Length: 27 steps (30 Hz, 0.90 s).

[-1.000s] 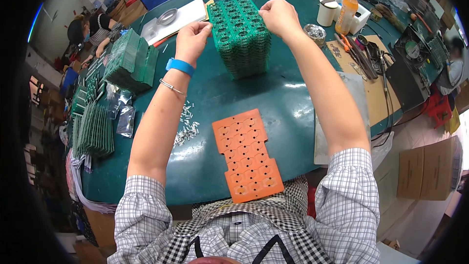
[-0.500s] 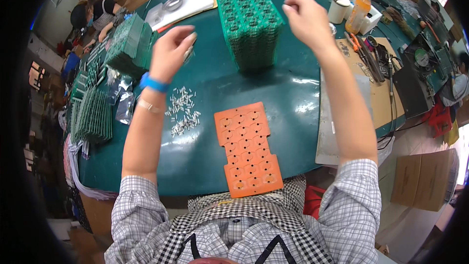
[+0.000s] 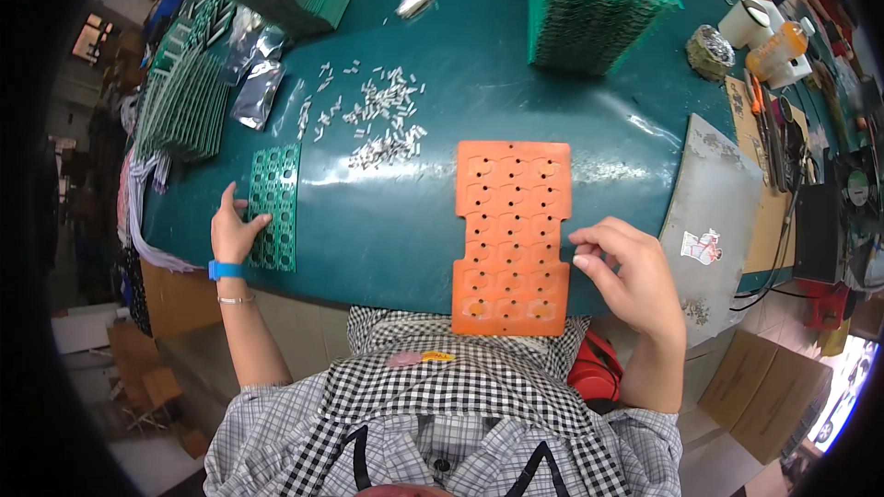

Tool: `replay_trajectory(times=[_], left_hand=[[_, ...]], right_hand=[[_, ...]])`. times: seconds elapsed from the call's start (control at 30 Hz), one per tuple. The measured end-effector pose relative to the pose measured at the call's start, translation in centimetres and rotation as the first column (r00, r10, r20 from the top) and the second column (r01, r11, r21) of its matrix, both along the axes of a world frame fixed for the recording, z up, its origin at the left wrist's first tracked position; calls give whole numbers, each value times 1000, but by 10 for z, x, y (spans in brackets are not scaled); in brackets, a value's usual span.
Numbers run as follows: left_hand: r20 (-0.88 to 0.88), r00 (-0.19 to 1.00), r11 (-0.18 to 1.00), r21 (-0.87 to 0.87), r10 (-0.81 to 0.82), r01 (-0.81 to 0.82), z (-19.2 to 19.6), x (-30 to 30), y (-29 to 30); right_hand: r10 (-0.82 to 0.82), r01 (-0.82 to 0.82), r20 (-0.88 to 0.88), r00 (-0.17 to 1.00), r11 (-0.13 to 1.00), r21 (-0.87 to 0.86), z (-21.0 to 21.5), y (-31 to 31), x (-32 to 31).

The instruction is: The person inserts small white cylindrical components into the holes of a green circuit board held in an orange jig. They pick components from a pile on the table and place them one by one into the board. The person briefly handles a larger circuit board with wires before returning to the assembly task.

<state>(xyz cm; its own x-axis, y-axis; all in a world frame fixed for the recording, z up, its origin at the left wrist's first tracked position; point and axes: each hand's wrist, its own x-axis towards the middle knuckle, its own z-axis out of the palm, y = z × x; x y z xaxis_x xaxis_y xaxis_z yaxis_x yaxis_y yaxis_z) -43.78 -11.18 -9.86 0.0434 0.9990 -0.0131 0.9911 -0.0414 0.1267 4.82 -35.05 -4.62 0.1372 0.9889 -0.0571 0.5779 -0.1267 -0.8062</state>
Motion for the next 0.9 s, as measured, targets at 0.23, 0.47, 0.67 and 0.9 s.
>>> replay_trajectory(times=[0.23, 0.47, 0.67, 0.9], left_hand=[[372, 926, 998, 8, -65, 67, 2, 4, 2], [987, 112, 955, -140, 114, 260, 49, 97, -36], [908, 344, 855, 27, -237, 517, 10, 189, -68], [338, 694, 770, 335, -636, 543, -36, 184, 8]], right_hand=[[98, -98, -5, 995, 995, 15, -5, 22, -40], [242, -237, -278, 930, 970, 52, -10, 46, -84], [-276, 234, -585, 763, 961, -148, -16, 50, -68], [-322, 295, -256, 912, 945, -141, -42, 45, -32]])
